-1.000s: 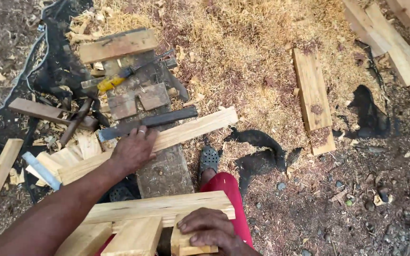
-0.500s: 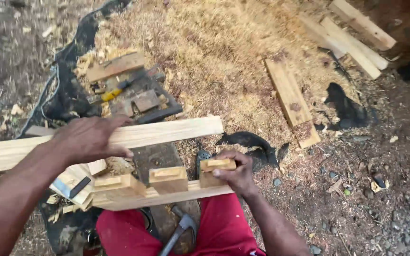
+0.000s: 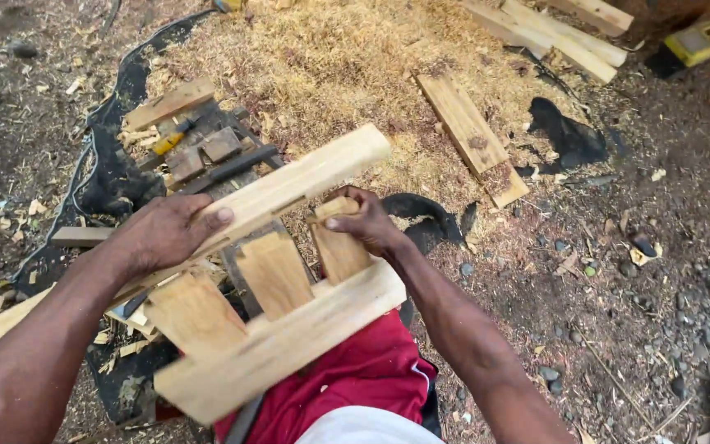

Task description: The person sits on a low bench and assembles a small wooden stool frame from pre-cut pieces. He picks up slats and rails, fits them together on his lap, taps joints with a hammer, and works on a piece with a hand file or saw before fitting the parts into the frame.

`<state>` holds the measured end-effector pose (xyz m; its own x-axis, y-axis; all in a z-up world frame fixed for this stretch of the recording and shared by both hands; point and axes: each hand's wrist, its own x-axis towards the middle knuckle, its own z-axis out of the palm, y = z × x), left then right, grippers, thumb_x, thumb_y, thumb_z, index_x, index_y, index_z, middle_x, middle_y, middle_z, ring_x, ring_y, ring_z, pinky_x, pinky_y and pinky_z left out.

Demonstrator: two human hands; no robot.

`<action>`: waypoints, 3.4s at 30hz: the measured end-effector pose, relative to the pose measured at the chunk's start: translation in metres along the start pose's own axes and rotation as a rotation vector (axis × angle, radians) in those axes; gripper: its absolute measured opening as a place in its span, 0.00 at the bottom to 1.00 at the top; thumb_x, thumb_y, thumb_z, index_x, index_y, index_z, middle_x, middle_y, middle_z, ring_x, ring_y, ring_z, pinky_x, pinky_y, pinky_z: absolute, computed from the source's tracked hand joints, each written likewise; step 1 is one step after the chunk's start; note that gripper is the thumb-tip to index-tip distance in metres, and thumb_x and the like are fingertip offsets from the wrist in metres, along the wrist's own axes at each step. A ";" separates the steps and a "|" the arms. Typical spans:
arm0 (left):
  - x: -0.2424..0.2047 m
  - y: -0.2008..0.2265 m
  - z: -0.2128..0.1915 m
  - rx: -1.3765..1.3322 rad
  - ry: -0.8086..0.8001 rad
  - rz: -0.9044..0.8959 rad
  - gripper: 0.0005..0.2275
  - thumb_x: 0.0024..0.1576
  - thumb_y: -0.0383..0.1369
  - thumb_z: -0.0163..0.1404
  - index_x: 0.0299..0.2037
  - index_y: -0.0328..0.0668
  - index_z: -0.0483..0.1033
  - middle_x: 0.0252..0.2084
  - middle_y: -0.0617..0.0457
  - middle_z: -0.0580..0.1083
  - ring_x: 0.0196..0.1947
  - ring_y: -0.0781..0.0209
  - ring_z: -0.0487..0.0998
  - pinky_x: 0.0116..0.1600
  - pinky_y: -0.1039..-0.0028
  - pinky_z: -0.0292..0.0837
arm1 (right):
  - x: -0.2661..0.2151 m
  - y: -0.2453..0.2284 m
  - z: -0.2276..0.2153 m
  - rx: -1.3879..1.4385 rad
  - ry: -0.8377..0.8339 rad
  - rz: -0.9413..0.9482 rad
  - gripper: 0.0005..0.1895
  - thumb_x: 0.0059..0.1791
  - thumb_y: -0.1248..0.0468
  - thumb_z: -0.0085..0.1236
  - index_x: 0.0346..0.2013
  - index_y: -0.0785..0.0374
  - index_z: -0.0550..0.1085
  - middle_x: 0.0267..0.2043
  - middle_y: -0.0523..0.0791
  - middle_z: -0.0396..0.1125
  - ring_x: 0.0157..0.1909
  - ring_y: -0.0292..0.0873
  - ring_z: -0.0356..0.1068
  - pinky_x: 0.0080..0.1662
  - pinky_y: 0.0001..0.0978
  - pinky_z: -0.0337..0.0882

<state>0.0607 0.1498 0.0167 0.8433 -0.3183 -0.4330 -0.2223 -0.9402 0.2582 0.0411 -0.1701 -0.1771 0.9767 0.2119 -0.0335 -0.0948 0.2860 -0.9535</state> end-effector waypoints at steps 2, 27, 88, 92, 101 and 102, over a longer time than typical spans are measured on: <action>-0.012 0.021 -0.006 0.076 -0.007 -0.049 0.30 0.61 0.62 0.35 0.51 0.45 0.76 0.48 0.37 0.80 0.51 0.39 0.81 0.58 0.51 0.74 | -0.015 -0.005 0.011 -0.008 -0.004 0.012 0.24 0.40 0.66 0.75 0.46 0.66 0.73 0.43 0.46 0.75 0.44 0.40 0.77 0.51 0.34 0.81; 0.044 0.028 0.032 0.174 0.201 -0.012 0.39 0.53 0.72 0.39 0.63 0.55 0.75 0.43 0.37 0.82 0.54 0.42 0.78 0.65 0.49 0.67 | -0.006 0.011 0.015 0.056 0.088 -0.025 0.40 0.36 0.63 0.78 0.58 0.72 0.67 0.50 0.51 0.74 0.48 0.43 0.77 0.51 0.38 0.81; 0.040 0.052 0.026 0.687 0.162 0.179 0.37 0.57 0.69 0.35 0.68 0.54 0.68 0.26 0.42 0.79 0.27 0.52 0.83 0.35 0.61 0.81 | -0.001 0.011 0.007 0.501 0.143 -0.160 0.38 0.44 0.46 0.71 0.55 0.72 0.70 0.49 0.53 0.71 0.51 0.47 0.74 0.51 0.44 0.79; 0.049 0.046 0.030 0.680 0.274 0.311 0.36 0.57 0.70 0.36 0.59 0.52 0.74 0.28 0.44 0.79 0.26 0.52 0.81 0.33 0.60 0.79 | 0.000 0.020 0.000 0.467 0.185 -0.163 0.34 0.46 0.48 0.71 0.52 0.74 0.71 0.46 0.53 0.73 0.48 0.48 0.75 0.50 0.44 0.80; 0.046 0.056 0.020 0.502 0.015 0.090 0.34 0.54 0.68 0.41 0.66 0.62 0.68 0.34 0.48 0.82 0.27 0.53 0.82 0.52 0.61 0.78 | -0.011 0.020 -0.001 0.483 0.198 -0.167 0.35 0.45 0.49 0.72 0.53 0.73 0.70 0.49 0.52 0.71 0.52 0.48 0.73 0.55 0.46 0.78; 0.047 0.048 0.014 0.260 -0.039 0.030 0.39 0.51 0.67 0.46 0.75 0.71 0.60 0.35 0.48 0.81 0.25 0.50 0.84 0.53 0.65 0.80 | -0.007 0.014 0.003 0.439 0.213 -0.158 0.36 0.45 0.47 0.72 0.54 0.72 0.70 0.49 0.52 0.70 0.53 0.50 0.71 0.55 0.46 0.77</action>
<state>0.0824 0.0877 -0.0036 0.8159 -0.3464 -0.4630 -0.3695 -0.9282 0.0433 0.0326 -0.1646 -0.1892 0.9989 -0.0478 -0.0027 0.0303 0.6742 -0.7379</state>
